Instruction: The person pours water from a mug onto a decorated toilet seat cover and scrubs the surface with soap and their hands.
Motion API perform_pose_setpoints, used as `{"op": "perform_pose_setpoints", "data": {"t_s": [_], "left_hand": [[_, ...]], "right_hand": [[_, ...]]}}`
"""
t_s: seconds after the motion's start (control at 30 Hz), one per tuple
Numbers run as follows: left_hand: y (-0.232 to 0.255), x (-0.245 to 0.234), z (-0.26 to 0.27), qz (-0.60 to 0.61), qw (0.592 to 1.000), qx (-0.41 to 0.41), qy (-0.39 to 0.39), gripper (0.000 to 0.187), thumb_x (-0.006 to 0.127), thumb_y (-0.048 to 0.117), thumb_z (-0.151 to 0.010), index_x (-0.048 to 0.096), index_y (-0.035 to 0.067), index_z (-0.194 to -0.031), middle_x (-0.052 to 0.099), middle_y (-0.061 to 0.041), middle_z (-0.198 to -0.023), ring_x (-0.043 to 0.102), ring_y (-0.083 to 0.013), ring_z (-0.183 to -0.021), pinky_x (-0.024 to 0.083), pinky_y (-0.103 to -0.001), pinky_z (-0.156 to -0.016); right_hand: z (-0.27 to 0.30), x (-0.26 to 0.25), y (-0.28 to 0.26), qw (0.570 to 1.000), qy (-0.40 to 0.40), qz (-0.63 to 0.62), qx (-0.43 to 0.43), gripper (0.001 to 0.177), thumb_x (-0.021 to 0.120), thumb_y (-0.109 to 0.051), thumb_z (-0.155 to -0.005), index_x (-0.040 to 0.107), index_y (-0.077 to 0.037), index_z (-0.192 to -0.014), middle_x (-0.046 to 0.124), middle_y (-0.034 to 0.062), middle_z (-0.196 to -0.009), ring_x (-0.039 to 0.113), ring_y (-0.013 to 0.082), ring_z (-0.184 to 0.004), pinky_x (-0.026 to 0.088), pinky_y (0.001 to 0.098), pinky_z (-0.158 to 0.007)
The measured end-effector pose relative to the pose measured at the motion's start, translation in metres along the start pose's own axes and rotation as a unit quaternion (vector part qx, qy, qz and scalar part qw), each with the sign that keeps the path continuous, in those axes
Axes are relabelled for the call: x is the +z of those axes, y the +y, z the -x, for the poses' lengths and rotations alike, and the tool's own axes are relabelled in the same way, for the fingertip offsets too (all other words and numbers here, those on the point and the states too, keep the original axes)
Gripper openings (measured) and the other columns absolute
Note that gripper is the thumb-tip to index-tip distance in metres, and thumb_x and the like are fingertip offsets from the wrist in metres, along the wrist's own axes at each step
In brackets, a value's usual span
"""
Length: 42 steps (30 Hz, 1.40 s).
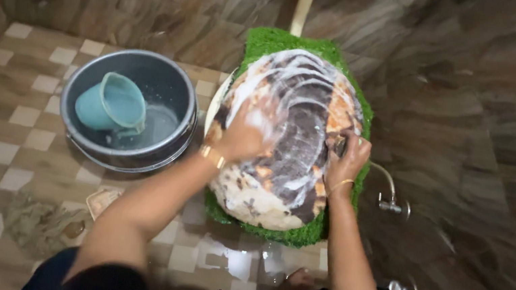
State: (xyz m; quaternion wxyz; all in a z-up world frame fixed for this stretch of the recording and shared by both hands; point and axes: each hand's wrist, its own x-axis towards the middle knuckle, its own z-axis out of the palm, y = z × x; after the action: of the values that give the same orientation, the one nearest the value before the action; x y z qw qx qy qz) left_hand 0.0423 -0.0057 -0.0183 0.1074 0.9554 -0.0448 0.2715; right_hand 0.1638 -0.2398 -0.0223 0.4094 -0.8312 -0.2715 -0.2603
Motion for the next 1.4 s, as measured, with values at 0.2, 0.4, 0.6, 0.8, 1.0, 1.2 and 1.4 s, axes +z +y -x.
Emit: {"op": "perform_pose_setpoints", "data": {"t_s": [0.2,0.4,0.6,0.8,1.0,1.2,1.4], "left_hand": [[0.107,0.001,0.022,0.117,0.984,0.12,-0.055,0.077,0.058,0.066,-0.092,0.055,0.015,-0.149,0.046,-0.011,-0.16,0.027,-0.0357,-0.155,0.011,-0.066,-0.125],[-0.015,0.031,-0.052,0.139,0.989,-0.036,-0.035,0.062,0.068,0.059,-0.086,0.064,0.02,-0.134,0.059,-0.007,-0.147,0.047,-0.0294,-0.144,0.032,-0.046,-0.125],[-0.06,-0.009,0.058,-0.151,0.985,0.075,0.026,0.049,0.063,0.027,-0.104,0.054,0.014,-0.15,0.038,-0.009,-0.169,0.025,-0.0387,-0.162,0.018,-0.051,-0.136],[0.099,-0.047,0.13,0.049,0.997,-0.019,0.055,0.061,0.065,0.033,-0.094,0.051,0.01,-0.15,0.039,-0.022,-0.16,0.03,-0.0427,-0.15,0.019,-0.062,-0.121],[0.099,-0.018,0.029,0.142,0.979,0.103,-0.107,0.073,0.066,0.06,-0.086,0.056,0.017,-0.143,0.048,-0.012,-0.152,0.034,-0.0345,-0.146,0.015,-0.058,-0.119],[0.006,-0.011,0.011,0.056,0.995,-0.075,-0.046,0.056,0.055,0.053,-0.099,0.062,0.016,-0.14,0.051,-0.008,-0.158,0.036,-0.0265,-0.153,0.016,-0.052,-0.128],[0.069,-0.051,0.09,0.139,0.99,0.0,-0.037,0.048,0.058,0.033,-0.094,0.067,0.016,-0.138,0.056,-0.007,-0.152,0.04,-0.026,-0.148,0.018,-0.052,-0.124]], "right_hand": [[0.001,0.005,0.015,1.0,0.013,-0.021,0.009,0.044,0.089,-0.012,-0.079,0.065,-0.01,-0.116,0.054,0.0167,-0.112,0.054,0.0367,-0.107,0.044,0.0466,-0.093],[0.002,0.015,0.03,0.998,0.041,0.048,-0.013,0.043,0.09,-0.011,-0.076,0.066,-0.012,-0.112,0.054,0.018,-0.107,0.053,0.0396,-0.103,0.044,0.0488,-0.09],[0.003,0.016,0.028,0.999,0.032,0.044,0.0,0.042,0.087,-0.007,-0.077,0.066,-0.013,-0.113,0.053,0.0178,-0.11,0.052,0.0402,-0.105,0.043,0.0492,-0.091],[0.0,0.011,0.016,0.999,0.041,0.029,0.011,0.039,0.088,-0.009,-0.077,0.066,-0.014,-0.108,0.053,0.0178,-0.108,0.052,0.0409,-0.105,0.042,0.0495,-0.091],[0.004,0.004,0.012,0.999,0.05,0.02,0.008,0.043,0.078,0.003,-0.074,0.065,-0.013,-0.112,0.054,0.0168,-0.11,0.054,0.0397,-0.107,0.044,0.0479,-0.093],[0.034,-0.005,-0.012,0.992,0.035,-0.121,-0.02,0.034,0.081,-0.004,-0.083,0.063,-0.008,-0.111,0.057,0.0129,-0.108,0.058,0.0327,-0.102,0.048,0.0429,-0.093],[0.04,-0.005,-0.022,0.983,0.092,-0.158,0.003,0.029,0.078,-0.012,-0.094,0.062,-0.005,-0.117,0.057,0.0124,-0.111,0.058,0.0292,-0.106,0.047,0.04,-0.096]]}}
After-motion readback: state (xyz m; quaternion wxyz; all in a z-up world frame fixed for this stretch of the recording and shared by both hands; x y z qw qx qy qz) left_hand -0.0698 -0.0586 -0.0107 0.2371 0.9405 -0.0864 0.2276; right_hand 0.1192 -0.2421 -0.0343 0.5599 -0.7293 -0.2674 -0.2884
